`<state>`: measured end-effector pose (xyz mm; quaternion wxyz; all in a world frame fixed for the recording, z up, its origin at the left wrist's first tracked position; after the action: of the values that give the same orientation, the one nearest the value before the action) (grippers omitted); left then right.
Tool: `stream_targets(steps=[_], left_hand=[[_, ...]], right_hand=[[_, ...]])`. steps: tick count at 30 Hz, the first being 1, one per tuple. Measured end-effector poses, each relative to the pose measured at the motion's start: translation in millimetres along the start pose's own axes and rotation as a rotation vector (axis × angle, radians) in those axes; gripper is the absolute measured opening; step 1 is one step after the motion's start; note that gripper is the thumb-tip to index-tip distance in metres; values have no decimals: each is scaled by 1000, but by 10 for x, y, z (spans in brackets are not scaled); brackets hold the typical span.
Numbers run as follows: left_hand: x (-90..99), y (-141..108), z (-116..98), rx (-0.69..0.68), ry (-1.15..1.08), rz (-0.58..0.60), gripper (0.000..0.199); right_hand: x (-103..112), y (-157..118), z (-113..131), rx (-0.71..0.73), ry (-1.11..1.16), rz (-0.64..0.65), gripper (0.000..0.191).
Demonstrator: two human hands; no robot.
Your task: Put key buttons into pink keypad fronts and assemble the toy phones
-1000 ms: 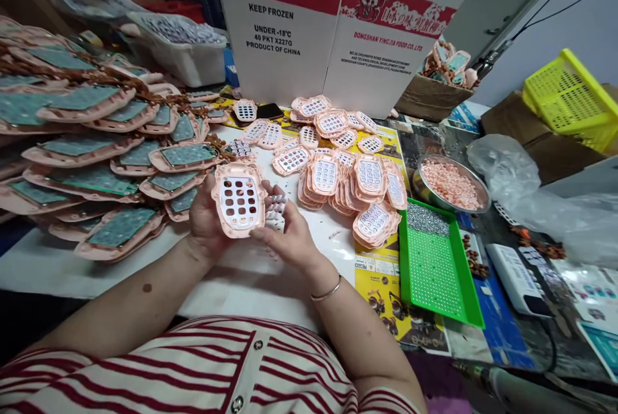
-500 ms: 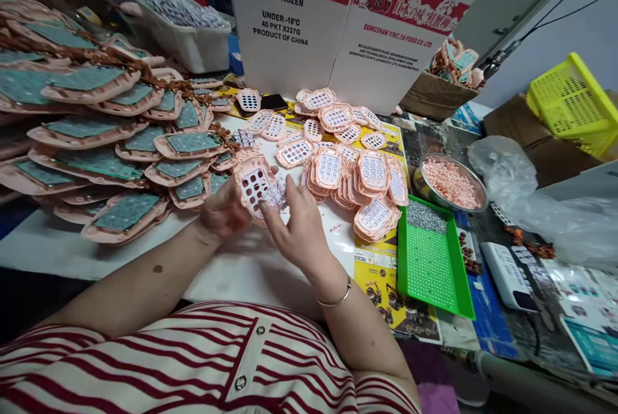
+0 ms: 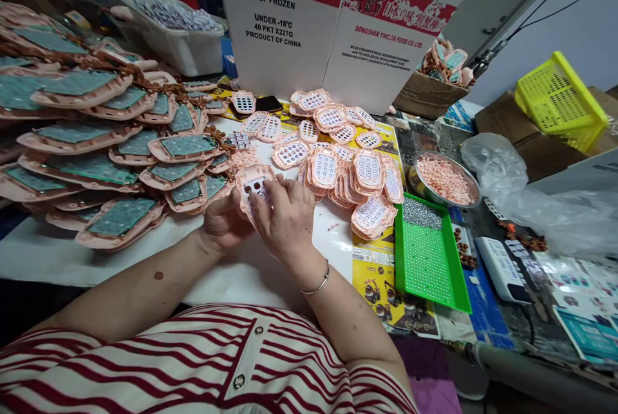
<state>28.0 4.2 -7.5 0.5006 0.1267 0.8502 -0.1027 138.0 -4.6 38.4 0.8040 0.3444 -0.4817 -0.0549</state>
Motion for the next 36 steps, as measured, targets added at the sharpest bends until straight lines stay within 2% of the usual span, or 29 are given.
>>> stream_targets(steps=[3, 7, 10, 15, 18, 22, 26, 29, 32, 36], left_hand=[[37, 1, 34, 45, -36, -4, 44], [52, 15, -10, 46, -75, -37, 48], [49, 36, -51, 57, -72, -46, 57], [64, 67, -38, 75, -84, -50, 53], [90, 82, -22, 96, -88, -81, 46], [129, 93, -16, 156, -59, -112, 40], [122, 92, -33, 172, -72, -100, 50], [102, 91, -45, 177, -78, -109, 56], [85, 96, -56, 165, -65, -106, 58], [72, 100, -73, 104, -40, -110, 56]], right_hand=[[-25, 19, -84, -57, 81, 8, 26], [75, 28, -123, 122, 184, 113, 22], [183, 20, -155, 246, 251, 260, 33], [314, 32, -239, 280, 367, 404, 36], [333, 22, -254, 289, 336, 458, 41], [285, -25, -232, 311, 140, 447, 42], [192, -88, -174, 383, -12, 323, 33], [130, -119, -140, 378, -12, 285, 31], [117, -129, -119, 366, 16, 325, 31], [149, -133, -99, 374, 2, 323, 42]])
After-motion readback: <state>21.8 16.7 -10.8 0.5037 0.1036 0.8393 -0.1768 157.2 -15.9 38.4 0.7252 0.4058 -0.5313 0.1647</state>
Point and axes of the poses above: each hand's wrist, its own y-axis towards the middle knuckle, its own x-axis out of the back of the hand, z = x × y, the point moved 3 cm from there along y, towards the middle knuckle
